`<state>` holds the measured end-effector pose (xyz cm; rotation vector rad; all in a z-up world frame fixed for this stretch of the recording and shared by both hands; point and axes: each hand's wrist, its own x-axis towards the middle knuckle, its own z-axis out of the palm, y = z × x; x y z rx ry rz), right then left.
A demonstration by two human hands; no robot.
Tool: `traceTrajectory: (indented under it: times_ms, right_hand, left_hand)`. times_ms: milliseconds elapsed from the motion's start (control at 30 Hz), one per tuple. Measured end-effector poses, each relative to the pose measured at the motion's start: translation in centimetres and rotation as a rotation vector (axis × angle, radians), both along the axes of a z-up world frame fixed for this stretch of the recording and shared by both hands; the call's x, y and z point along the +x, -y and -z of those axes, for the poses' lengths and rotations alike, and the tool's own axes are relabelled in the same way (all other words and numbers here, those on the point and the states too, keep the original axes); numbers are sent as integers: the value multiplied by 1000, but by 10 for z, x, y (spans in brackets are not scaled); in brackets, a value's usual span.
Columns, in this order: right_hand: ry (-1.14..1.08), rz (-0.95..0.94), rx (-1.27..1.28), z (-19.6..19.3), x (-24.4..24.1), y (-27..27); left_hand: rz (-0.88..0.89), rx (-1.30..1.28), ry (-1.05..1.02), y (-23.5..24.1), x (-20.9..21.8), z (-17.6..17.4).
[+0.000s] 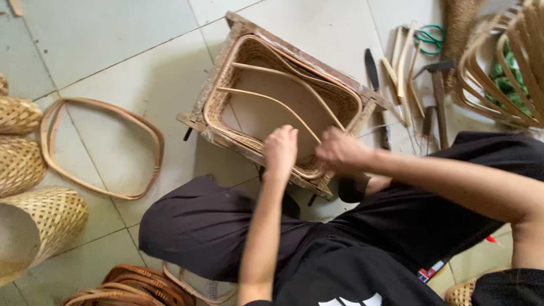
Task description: The person inserts thin bamboo strips into a rectangular woven basket frame, bending and fitting them to form internal dividers. The person adjusts the strips by hand and uses a hammer to secure them into place.
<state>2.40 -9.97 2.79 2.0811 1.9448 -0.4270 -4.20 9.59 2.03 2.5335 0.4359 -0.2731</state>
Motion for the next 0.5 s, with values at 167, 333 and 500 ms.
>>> traceTrajectory:
  times_ms: [167,333,500]
  right_hand:
    - [-176,157,341,9,-78,11]
    - [-305,269,73,14,-83,-8]
    - [-151,289,102,21,-52,-5]
  left_hand:
    - [180,-125,316,-77,-30,-161]
    - [127,-79,270,-161,-21,-242]
    - [244,-22,338,-209,9,-153]
